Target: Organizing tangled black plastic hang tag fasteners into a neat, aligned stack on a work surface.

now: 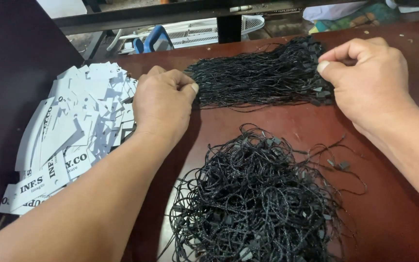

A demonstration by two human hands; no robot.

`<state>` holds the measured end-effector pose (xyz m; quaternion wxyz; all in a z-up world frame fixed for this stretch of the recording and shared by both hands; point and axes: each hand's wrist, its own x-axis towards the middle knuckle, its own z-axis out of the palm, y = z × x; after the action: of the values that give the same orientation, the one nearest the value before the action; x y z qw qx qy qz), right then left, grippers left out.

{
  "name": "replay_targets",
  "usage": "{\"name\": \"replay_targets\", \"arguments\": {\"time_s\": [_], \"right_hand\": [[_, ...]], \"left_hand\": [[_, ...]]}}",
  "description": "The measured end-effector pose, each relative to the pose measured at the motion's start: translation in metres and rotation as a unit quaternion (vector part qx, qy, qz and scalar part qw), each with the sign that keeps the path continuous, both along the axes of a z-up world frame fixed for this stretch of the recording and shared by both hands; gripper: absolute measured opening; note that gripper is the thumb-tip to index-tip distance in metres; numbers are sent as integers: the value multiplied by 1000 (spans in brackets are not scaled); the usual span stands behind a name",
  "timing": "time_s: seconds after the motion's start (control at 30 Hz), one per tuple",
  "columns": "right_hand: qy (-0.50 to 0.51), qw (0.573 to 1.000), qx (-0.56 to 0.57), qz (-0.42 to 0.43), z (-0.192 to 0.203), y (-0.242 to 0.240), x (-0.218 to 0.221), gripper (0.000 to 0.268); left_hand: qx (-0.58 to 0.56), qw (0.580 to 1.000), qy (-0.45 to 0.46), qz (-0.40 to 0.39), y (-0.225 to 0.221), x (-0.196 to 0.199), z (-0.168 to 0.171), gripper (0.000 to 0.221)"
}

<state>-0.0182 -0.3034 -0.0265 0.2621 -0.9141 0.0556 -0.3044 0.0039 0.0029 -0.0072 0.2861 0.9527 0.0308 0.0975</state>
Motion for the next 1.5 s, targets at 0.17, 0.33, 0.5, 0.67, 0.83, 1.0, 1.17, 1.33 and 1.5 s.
{"name": "replay_targets", "arguments": {"time_s": [0.17, 0.33, 0.5, 0.67, 0.83, 1.0, 1.17, 1.33, 1.5], "right_hand": [[-47, 999, 7, 24, 1, -9, -8, 19], [-7, 992, 124, -4, 17, -7, -49, 25], [72, 996, 50, -1, 21, -5, -90, 28], [85, 996, -1, 14, 25, 2, -104, 27], [-56, 950, -142, 273, 26, 10, -122, 17], [-26, 927, -198, 316, 18, 6, -124, 21], [-24, 920, -196, 338, 23, 12, -132, 10], [57, 986, -13, 156, 24, 3, -132, 13], [77, 977, -57, 191, 16, 4, -131, 7]], "left_hand": [[-68, 996, -53, -22, 6, -9, 2, 29], [-85, 992, -94, -9, 5, -52, 23, 38], [-139, 985, -94, -25, 2, -92, 13, 29], [-193, 980, 22, 34, -2, -100, 18, 30], [-119, 990, 66, 40, -4, -104, 25, 27], [-111, 991, 65, 34, -4, -103, 23, 26], [-89, 994, 58, 30, -5, -102, 20, 26], [-111, 991, 61, 34, -6, -104, 25, 24], [-108, 991, 67, 36, -5, -104, 24, 22]]}}
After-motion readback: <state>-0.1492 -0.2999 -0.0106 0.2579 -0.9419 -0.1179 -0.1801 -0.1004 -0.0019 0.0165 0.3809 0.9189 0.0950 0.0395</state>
